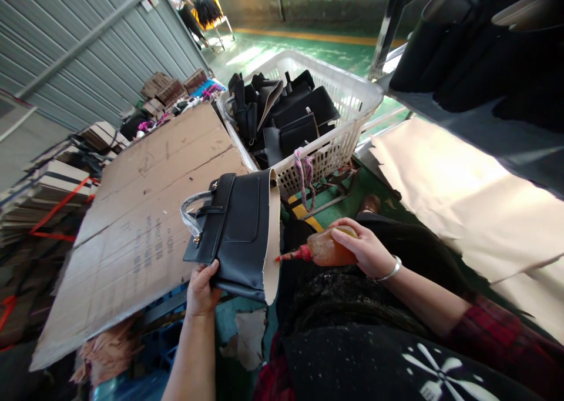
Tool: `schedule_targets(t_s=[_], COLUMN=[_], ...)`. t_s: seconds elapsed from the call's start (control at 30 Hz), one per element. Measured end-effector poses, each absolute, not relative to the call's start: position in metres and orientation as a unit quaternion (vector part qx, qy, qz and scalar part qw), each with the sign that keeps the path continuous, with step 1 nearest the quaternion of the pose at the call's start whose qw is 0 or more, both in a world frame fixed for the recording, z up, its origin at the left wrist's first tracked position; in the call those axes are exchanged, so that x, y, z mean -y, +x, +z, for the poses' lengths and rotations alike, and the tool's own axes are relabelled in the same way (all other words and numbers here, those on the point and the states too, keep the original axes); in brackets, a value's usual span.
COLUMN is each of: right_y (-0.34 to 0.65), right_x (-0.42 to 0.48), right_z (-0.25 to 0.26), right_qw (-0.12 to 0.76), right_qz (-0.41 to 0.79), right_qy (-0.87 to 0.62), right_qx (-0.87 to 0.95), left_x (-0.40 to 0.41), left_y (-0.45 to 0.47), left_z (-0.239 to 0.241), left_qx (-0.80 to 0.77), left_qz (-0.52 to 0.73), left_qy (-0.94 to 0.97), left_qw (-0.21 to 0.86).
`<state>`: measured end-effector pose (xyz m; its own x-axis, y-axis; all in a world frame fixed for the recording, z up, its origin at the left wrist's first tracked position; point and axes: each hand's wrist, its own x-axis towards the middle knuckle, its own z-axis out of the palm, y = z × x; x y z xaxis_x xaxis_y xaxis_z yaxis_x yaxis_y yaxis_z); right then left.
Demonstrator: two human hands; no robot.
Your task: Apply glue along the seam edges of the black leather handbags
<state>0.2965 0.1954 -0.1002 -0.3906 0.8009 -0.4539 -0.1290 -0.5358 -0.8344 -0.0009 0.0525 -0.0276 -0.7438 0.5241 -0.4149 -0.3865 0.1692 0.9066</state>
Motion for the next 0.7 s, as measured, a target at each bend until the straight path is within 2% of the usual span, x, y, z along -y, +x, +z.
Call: schedule_targets(t_s=[0.43, 0.7], right_y=[0.304, 0.307], right_x=[-0.168, -0.178], right_z=[-0.096, -0.098], right_qw=[0.251, 0.301], right_qz=[0.762, 0.713], right_qy=[-0.432, -0.467], right_qx=[0.411, 0.427], left_x=[-0.054, -0.054], left_y=[0.004, 0.005], left_z=[-0.023, -0.025], left_qx=[-0.681, -0.680], left_qz=[0.641, 0.637], left_qy=[0.058, 0.065], left_qw=[0.350, 0.359])
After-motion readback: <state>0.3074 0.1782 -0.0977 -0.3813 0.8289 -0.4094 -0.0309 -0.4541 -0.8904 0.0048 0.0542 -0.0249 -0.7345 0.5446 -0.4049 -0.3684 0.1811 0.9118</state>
